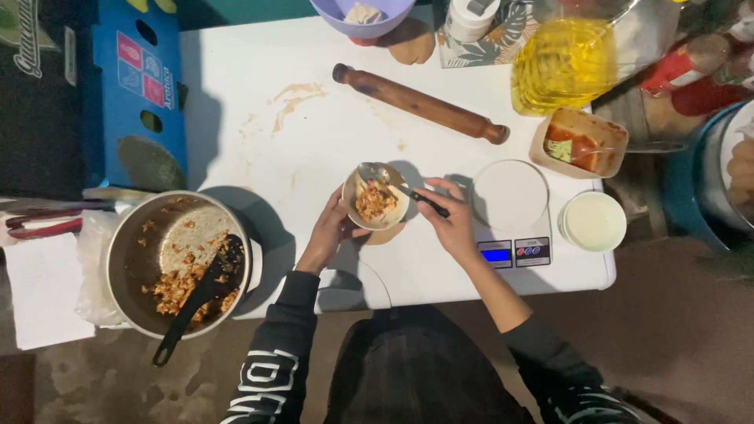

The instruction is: Rolling dough and filling empanadas with a meat mixture.

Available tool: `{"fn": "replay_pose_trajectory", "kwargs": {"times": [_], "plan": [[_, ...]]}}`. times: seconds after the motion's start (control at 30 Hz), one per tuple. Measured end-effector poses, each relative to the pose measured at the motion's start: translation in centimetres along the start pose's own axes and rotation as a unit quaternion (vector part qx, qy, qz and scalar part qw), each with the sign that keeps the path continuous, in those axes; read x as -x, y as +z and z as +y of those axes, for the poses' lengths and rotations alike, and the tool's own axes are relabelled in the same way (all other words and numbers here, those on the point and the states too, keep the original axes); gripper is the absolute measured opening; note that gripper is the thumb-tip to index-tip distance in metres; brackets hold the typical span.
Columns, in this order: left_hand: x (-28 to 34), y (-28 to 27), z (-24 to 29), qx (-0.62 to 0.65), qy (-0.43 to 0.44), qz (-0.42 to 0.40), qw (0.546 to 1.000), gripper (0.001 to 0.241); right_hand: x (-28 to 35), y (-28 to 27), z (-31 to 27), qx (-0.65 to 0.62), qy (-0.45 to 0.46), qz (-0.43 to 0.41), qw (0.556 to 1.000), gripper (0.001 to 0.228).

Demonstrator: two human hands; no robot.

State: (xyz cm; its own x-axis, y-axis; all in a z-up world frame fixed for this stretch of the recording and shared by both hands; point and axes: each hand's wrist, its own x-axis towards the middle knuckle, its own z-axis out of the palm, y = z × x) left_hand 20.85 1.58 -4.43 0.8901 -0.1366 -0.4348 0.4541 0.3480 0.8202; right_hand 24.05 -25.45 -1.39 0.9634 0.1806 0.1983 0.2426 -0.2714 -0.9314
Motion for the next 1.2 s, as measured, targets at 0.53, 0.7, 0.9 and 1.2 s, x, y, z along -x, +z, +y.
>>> {"fn": "replay_pose_trajectory", "kwargs": {"times": [0.53,0.7,0.9,1.2], "plan": [[-0.9,-2.8,2.7,-0.086,0.1,-0.048,0.99,0.056,-1.9,1.1,-1.3,0.211,-0.125,-0.089,0.965,0.033],[-0.7,-3.9,1.2,-0.103,0.137,-0.071,0.983,0.059,-1.5,1.0,-1.7,0.226,-0.155,-0.088,0.958,0.031],[-0.7,-4.6,0.2,-0.14,0.185,-0.077,0.97,0.06,-2.2,0.9,-1.5,0.206,-0.119,-0.033,0.971,0.023],[-0.6,-3.6,0.3,-0.158,0.196,-0.058,0.966,0.052,-1.1,1.0,-1.1,0.135,-0.07,-0.061,0.987,0.023]]}}
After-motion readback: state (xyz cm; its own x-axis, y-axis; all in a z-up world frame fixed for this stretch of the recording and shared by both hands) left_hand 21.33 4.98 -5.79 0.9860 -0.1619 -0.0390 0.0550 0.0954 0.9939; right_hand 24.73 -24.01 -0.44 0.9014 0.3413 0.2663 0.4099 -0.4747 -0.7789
